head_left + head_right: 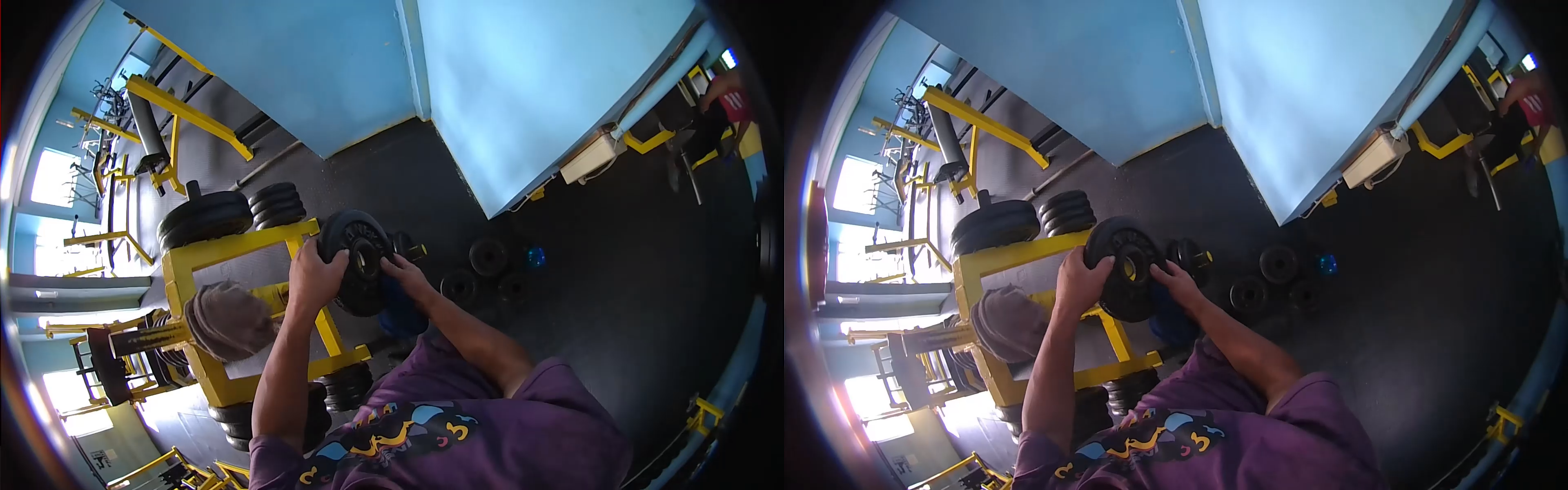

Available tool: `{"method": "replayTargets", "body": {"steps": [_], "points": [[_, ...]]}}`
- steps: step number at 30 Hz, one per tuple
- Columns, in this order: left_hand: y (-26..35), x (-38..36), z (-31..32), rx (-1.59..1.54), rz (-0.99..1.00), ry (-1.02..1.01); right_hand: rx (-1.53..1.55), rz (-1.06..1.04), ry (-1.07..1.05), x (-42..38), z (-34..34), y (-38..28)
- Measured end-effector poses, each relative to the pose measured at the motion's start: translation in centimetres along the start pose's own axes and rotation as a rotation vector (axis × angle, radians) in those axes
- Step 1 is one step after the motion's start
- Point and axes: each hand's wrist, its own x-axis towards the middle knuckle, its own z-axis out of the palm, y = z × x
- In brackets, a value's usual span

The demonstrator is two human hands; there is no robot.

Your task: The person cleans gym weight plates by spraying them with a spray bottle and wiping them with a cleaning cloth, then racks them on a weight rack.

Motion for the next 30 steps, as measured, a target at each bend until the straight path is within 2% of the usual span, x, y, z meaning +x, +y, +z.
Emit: {"method": "replayTargets", "body": {"steps": [7,9,12,14,17,25,30], "points": [[-1.0,2.0,-0.8,0.027,-0.112,-0.126,0.053,0.187,0.044,0.4,2.1,0.3],[-1.6,2.1,-1.2,0.090,-0.124,-0.087,0.005,0.221,0.055,1.1,2.5,1.4],[-3.7,2.2,-1.8,0.197,-0.158,-0.039,0.012,0.281,-0.057,2.6,2.5,4.0],[-5.0,2.1,-2.6,0.238,-0.193,-0.027,-0.185,0.249,-0.096,3.2,3.1,5.2],[-6.3,2.2,-4.2,0.373,-0.212,-0.056,-0.274,0.166,-0.167,4.8,3.6,8.4],[-11.6,3.5,-5.2,0.561,-0.254,-0.141,-0.304,0.269,-0.227,5.8,7.1,12.0],[-11.7,2.8,-4.9,0.635,-0.222,-0.132,-0.273,0.276,-0.241,6.2,8.0,13.3]]}}
